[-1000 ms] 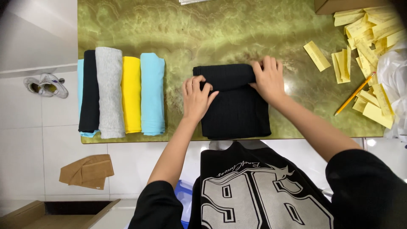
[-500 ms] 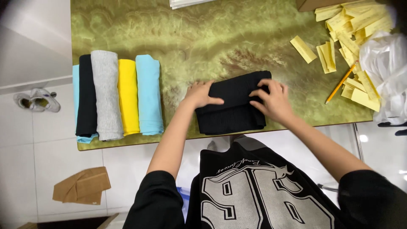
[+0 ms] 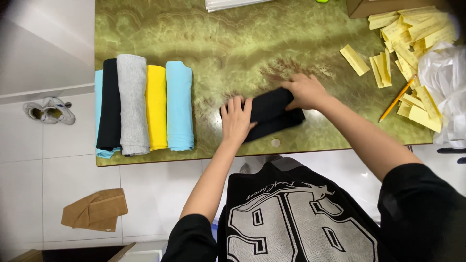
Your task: The person takes a gray t-shirt, a black t-shirt, and a pair of purple shorts from a clothing rack. They fold each item on a table and place them in a stack. Finally, the person places a light blue folded t-shirt into a clear plastic bag and seals it.
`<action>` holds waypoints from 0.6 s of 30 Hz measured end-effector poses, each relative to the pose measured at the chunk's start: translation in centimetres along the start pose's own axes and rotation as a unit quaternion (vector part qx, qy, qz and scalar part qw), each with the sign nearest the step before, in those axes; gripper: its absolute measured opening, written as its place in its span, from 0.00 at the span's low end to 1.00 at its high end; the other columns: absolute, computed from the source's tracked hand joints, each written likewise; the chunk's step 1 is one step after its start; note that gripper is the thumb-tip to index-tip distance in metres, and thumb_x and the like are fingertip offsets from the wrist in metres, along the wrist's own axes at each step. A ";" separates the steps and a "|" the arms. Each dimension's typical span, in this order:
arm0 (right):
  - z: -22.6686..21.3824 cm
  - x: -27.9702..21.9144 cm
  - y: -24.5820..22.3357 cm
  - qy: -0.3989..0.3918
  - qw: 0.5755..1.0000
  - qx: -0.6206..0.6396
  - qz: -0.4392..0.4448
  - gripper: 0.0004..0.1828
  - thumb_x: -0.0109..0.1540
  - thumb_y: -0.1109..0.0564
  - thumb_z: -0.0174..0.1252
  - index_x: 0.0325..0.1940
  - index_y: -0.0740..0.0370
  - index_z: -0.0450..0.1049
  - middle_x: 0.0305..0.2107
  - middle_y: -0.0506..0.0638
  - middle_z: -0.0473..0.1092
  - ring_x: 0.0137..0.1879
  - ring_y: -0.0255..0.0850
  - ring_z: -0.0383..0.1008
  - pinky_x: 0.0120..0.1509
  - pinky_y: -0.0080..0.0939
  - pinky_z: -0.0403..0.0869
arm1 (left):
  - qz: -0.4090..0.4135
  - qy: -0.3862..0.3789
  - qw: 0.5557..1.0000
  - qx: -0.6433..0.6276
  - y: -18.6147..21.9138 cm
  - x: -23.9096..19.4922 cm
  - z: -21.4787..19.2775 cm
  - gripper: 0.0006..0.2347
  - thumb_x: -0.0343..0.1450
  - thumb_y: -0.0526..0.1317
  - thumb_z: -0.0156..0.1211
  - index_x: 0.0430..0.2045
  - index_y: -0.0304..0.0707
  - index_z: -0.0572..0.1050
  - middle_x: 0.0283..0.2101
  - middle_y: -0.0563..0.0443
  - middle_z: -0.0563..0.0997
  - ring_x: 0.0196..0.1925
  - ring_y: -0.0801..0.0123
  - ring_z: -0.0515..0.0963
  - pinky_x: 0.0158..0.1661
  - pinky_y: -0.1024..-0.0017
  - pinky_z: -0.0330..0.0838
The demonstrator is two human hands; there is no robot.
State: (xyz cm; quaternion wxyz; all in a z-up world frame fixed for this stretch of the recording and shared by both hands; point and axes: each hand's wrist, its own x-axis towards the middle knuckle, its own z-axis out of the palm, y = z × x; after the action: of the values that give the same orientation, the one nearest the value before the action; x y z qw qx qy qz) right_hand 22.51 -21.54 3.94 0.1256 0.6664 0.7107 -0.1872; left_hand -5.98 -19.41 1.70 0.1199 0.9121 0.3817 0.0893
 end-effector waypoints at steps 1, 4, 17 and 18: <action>-0.3 -0.5 -0.7 0.069 0.997 -0.023 0.010 0.47 0.50 0.38 0.77 0.73 0.38 0.69 0.57 0.50 0.70 0.67 0.53 0.70 0.65 0.61 0.71 | 0.002 0.060 0.998 0.032 -0.2 0.6 0.2 0.38 0.56 0.48 0.84 0.58 0.42 0.66 0.51 0.46 0.65 0.57 0.52 0.66 0.58 0.50 0.64; 1.2 -1.7 -1.6 0.178 0.983 -0.034 0.035 0.47 0.54 0.49 0.76 0.75 0.38 0.63 0.60 0.50 0.63 0.71 0.51 0.63 0.70 0.60 0.64 | 0.027 0.137 0.990 0.030 -0.5 1.6 -0.5 0.32 0.62 0.57 0.74 0.55 0.43 0.69 0.50 0.46 0.68 0.54 0.52 0.70 0.54 0.52 0.67; 11.6 -10.2 -4.2 0.343 0.933 0.069 0.086 0.47 0.63 0.65 0.55 0.84 0.35 0.55 0.83 0.54 0.45 0.86 0.55 0.44 0.77 0.72 0.56 | 0.000 -0.265 0.955 -0.133 4.0 -0.9 -4.3 0.42 0.71 0.61 0.64 0.79 0.77 0.43 0.75 0.28 0.56 0.74 0.25 0.63 0.62 0.29 0.62; 11.6 -10.1 -4.1 0.346 0.931 0.068 0.093 0.47 0.63 0.65 0.55 0.84 0.35 0.55 0.83 0.54 0.45 0.86 0.55 0.44 0.77 0.72 0.56 | 0.007 -0.266 0.955 -0.131 4.3 -0.6 -4.4 0.42 0.71 0.61 0.64 0.79 0.77 0.43 0.75 0.28 0.56 0.74 0.25 0.63 0.62 0.29 0.62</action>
State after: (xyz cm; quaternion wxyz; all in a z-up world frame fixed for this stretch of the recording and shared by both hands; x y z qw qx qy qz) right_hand 18.40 -35.82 -1.71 -0.1571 0.7599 0.6305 0.0191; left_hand -4.60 -22.08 7.06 0.3351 0.8818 0.3144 -0.1066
